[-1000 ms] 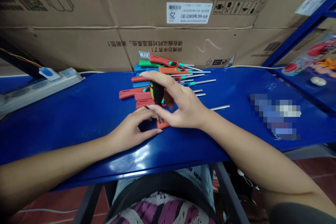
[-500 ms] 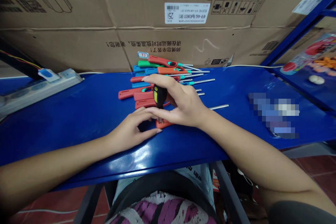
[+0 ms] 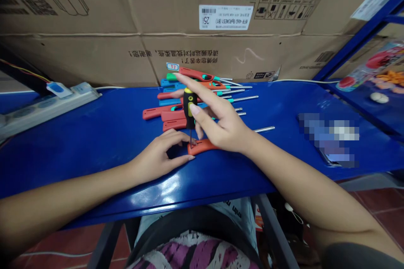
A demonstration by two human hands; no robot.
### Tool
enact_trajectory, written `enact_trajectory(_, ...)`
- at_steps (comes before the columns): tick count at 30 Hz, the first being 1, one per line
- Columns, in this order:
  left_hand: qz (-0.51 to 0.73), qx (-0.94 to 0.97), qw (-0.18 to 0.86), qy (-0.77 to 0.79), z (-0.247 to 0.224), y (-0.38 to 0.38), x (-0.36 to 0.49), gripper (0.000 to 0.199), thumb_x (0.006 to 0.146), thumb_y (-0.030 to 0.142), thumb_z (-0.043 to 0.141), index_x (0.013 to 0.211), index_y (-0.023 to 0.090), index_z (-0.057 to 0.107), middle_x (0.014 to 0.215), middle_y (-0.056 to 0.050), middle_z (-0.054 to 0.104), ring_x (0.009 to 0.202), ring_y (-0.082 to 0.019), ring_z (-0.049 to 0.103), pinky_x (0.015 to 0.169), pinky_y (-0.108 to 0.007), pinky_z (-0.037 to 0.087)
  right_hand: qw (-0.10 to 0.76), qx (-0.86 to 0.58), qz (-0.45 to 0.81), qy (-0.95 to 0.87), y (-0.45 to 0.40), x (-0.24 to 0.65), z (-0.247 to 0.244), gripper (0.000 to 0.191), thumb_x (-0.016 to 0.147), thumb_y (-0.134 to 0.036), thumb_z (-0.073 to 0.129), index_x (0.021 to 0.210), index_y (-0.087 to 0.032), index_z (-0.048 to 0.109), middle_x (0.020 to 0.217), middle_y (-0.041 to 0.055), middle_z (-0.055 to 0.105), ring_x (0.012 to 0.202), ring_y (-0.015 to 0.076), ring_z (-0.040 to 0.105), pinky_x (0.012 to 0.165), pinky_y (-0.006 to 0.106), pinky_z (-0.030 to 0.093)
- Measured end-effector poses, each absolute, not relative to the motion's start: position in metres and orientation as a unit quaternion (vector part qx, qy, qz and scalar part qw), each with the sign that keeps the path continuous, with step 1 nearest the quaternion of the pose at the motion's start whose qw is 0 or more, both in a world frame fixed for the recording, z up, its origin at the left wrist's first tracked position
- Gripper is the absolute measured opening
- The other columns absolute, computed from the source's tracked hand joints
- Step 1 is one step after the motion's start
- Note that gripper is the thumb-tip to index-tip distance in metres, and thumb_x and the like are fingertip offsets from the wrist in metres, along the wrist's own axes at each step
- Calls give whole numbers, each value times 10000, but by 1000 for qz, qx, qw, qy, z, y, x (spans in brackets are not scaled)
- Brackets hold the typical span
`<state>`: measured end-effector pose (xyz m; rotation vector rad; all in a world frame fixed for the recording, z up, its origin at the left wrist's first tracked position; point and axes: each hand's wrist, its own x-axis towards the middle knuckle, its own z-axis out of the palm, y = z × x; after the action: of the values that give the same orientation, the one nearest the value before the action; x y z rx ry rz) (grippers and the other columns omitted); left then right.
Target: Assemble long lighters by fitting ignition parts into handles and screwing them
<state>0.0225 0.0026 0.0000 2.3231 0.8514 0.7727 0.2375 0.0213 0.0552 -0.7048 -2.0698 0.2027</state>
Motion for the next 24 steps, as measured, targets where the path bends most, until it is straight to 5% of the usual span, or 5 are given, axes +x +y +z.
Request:
enact_trajectory(5,284,863,276,313,-1,4,22,244,888,272,739,1104,194,656,1100,-39,724,1007,-212,627,931,-377,495,507,-218,-40,-833,23,241,66,325,898,-366,708,1199,-245,694,1021,36,763,824,195,711,741,348,629)
enact_trajectory(10,275,865,276,317,-1,4,22,250,896,282,729,1119,199,653,1111,-41,719,1015,-216,623,942,-386,490,472,-241,62,-846,20,238,66,385,1031,-284,452,1396,-238,568,1262,79,692,957,189,708,778,351,626)
enact_trajectory(16,276,863,278,318,0,4,22,254,894,275,730,1124,204,651,1128,-33,716,1020,-207,619,941,-377,490,500,-192,-72,-842,23,246,67,356,871,-410,738,1170,-221,700,941,55,756,841,221,714,733,349,615)
enact_trajectory(21,267,864,279,323,1,4,22,243,898,271,720,1123,205,654,1130,-38,709,1025,-209,610,936,-375,488,450,-229,38,-863,21,245,70,384,1041,-278,438,1398,-215,566,1244,76,708,954,182,723,811,328,612)
enact_trajectory(24,269,865,280,319,2,4,22,243,903,271,713,1131,212,653,1129,-32,707,1043,-206,606,944,-364,486,507,-226,32,-831,21,241,67,306,946,-315,656,1237,-224,673,1081,37,756,862,163,725,784,288,612)
